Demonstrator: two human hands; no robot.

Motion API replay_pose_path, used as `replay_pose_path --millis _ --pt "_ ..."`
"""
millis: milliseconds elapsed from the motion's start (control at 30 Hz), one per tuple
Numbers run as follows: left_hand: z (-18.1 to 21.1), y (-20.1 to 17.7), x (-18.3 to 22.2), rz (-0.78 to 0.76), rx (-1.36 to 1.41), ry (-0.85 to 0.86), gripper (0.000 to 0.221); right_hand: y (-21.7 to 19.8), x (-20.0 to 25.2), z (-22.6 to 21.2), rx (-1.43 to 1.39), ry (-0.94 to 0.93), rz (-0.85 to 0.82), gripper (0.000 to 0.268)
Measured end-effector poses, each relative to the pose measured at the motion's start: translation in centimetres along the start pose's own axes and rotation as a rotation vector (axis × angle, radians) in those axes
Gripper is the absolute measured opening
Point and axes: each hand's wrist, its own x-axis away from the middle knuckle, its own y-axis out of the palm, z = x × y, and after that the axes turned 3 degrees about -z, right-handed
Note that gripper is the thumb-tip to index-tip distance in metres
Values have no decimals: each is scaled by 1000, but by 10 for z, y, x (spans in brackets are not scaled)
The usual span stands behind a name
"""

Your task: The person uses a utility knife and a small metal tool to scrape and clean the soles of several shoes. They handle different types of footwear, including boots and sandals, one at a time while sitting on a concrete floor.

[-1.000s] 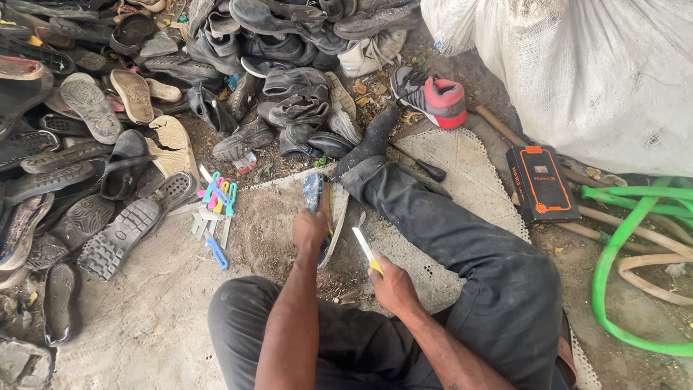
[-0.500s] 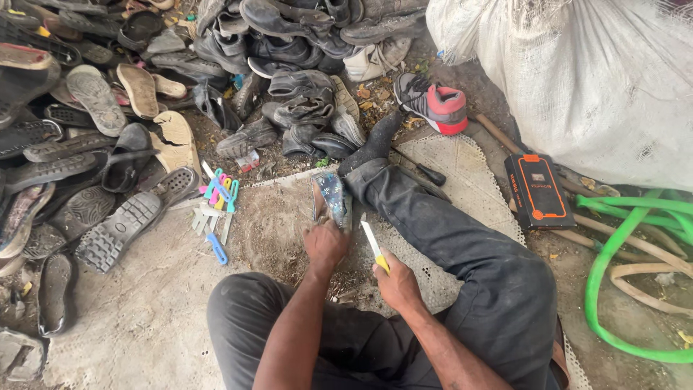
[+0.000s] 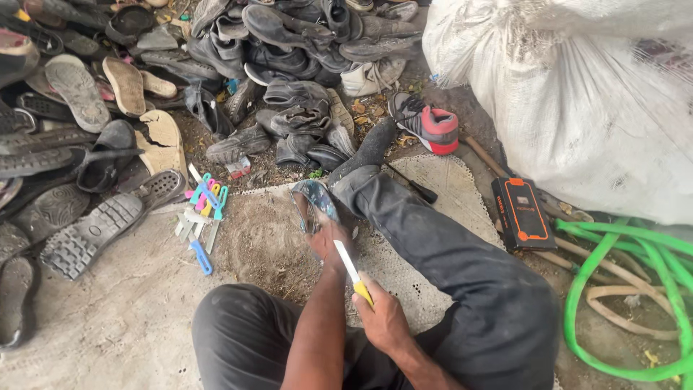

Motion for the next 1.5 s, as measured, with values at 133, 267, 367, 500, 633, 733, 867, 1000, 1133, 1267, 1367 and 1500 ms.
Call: replay_pose_path --millis 133,267,367,500,633,733,867,1000,1133,1267,1367,1500 --pt "41 -27 -10 -154 -474 -67 32 -5 -4 9 4 27 -18 52" --pt "36 -51 -8 9 -217 17 33 0 -19 29 0 165 -29 52" --pt "29 -53 -20 -69 -109 -213 38 1 -37 42 76 202 -23 52" --pt "1 -43 -17 -103 83 -303 44 -2 -61 57 222 29 18 48" --pt "-9 -35 -3 92 172 -224 36 1 -95 39 520 43 -54 46" --pt "6 -46 22 202 670 -413 28 11 -110 22 546 -107 -22 40" --pt "41 -80 12 -84 71 -458 37 26 -112 19 572 46 -34 40" --pt "52 -84 2 -140 -298 -88 31 22 -81 45 506 102 62 44" --pt "36 -71 -2 -207 -344 72 29 23 -72 62 381 61 70 40" --pt "32 -68 -19 -299 -457 169 32 33 -80 50 389 11 56 44" --pt "24 -74 -27 -372 -439 193 34 30 -72 32 343 42 41 45" --pt "7 -77 -30 -279 -253 110 38 12 -67 21 269 271 -11 48"
